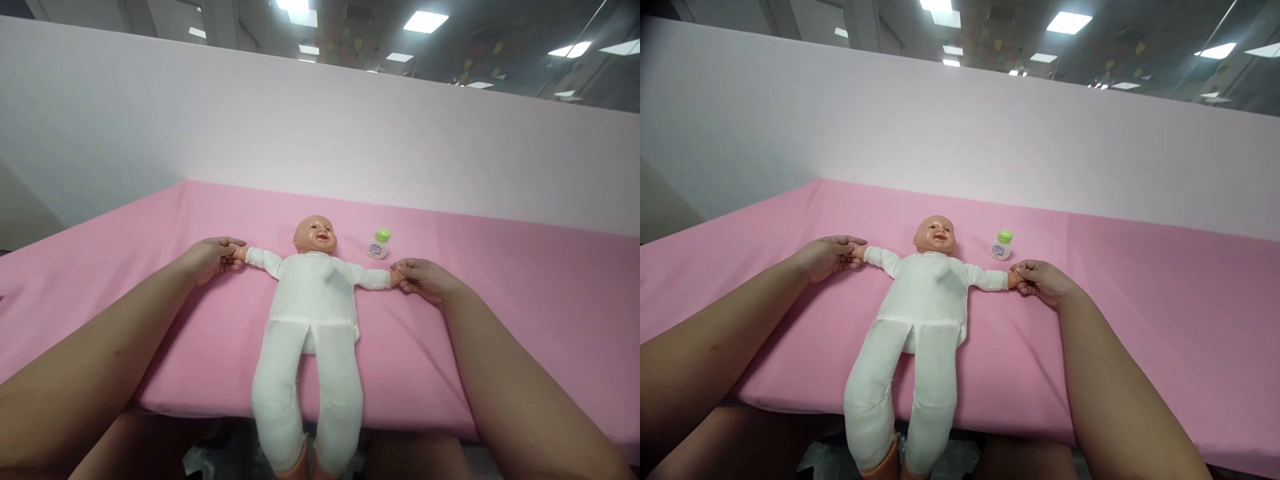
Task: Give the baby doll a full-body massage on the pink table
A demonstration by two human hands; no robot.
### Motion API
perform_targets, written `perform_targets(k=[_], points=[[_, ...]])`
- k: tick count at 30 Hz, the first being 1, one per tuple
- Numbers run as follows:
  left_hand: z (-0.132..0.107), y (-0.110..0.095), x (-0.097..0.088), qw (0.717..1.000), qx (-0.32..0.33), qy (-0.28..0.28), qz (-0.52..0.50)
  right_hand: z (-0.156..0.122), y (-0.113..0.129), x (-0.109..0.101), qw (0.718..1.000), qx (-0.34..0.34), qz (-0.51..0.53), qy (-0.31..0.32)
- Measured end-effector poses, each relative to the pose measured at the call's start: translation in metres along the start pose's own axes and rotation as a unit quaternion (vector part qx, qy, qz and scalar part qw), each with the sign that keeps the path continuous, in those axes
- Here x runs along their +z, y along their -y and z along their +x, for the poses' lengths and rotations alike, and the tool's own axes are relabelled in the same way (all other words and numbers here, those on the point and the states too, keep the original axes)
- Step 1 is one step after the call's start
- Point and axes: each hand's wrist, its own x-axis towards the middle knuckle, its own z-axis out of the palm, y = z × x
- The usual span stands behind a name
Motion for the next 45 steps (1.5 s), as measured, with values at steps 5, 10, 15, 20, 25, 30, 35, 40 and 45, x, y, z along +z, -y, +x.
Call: perform_targets(k=[5, 10, 15, 20, 25, 30, 35, 40, 45], points=[[-0.002, 0.001, 0.0, 1.0, 0.016, 0.025, 0.003, -0.004, 0.002, -0.004, 0.999, -0.002, 0.022, 0.032], [-0.004, 0.001, 0.001, 1.0, 0.018, 0.019, 0.012, 0.0, 0.001, -0.003, 0.999, 0.0, -0.002, 0.033], [-0.004, 0.001, 0.006, 0.999, 0.022, -0.002, 0.028, 0.001, 0.001, 0.0, 0.999, 0.005, -0.035, 0.03], [-0.004, 0.001, 0.008, 0.999, 0.022, -0.02, 0.035, 0.003, 0.0, 0.005, 0.999, -0.002, -0.05, 0.002], [-0.004, 0.0, 0.009, 0.999, 0.019, -0.026, 0.034, 0.004, 0.0, 0.009, 0.997, -0.005, -0.071, -0.041], [-0.007, -0.002, 0.01, 0.999, 0.016, -0.018, 0.029, 0.006, -0.002, 0.005, 0.997, -0.004, -0.062, -0.039], [-0.012, -0.005, 0.008, 1.0, 0.016, 0.016, 0.014, 0.006, -0.004, -0.002, 1.0, -0.002, -0.025, -0.014], [-0.013, -0.005, 0.007, 0.999, 0.022, 0.037, 0.008, 0.004, -0.003, -0.008, 0.999, -0.004, 0.013, 0.035], [-0.011, -0.003, 0.006, 0.999, 0.024, 0.039, 0.017, 0.004, -0.004, -0.008, 0.999, -0.013, -0.013, 0.042]])
